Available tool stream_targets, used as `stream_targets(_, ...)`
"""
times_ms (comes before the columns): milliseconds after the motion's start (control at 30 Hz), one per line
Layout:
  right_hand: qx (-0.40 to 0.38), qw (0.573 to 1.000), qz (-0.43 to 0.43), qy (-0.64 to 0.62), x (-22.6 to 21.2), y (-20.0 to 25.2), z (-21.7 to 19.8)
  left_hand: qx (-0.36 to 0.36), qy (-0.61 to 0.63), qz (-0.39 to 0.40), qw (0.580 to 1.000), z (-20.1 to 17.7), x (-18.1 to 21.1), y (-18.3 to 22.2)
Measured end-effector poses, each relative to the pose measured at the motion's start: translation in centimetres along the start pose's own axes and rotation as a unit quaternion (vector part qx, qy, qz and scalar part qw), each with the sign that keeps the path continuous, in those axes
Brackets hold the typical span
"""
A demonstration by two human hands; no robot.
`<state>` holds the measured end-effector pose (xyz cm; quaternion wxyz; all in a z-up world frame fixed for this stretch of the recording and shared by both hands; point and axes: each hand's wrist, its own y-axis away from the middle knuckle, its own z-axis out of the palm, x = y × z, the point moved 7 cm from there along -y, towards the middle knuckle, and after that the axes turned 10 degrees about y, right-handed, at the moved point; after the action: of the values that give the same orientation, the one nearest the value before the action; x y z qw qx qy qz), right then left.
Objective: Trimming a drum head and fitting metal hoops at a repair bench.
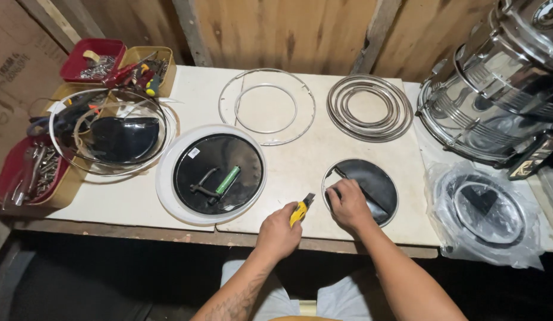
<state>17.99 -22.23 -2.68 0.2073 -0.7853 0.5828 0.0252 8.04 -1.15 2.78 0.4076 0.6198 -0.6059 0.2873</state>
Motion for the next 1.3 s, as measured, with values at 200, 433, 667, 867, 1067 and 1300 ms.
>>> stream_targets(200, 0.042, 0.998, -0.004, -0.037, 0.8, -0.3, 0.1, -0.053, -0.038, 0.013, 0.998, 1.5, 1.3, -2.7)
stream_targets(433, 0.061, 0.996, -0.002, -0.066, 2.1, -0.3, 1.2, -0.065, -0.056, 0.017, 0.996, 1.3, 3.1, -4.1)
stream_targets(667, 0.084, 0.991, -0.028, -0.098, 1.7, -0.4, 0.3, -0.093, -0.055, -0.005, 0.994, 1.2, 4.3, -4.8)
stream_targets(867, 0.078, 0.99, -0.017, -0.119, 1.8, -0.6, 0.3, -0.114, -0.055, -0.014, 0.992, 1.5, 4.1, -4.8)
stream_targets(1067, 0.072, 0.988, 0.042, -0.126, 3.0, -0.3, 1.0, -0.135, -0.043, -0.026, 0.99, 2.4, 3.8, -2.8)
stream_targets(1300, 0.045, 0.979, 0.109, -0.163, 3.9, -0.2, 1.2, -0.131, -0.017, -0.02, 0.991, 3.9, 3.3, -2.1)
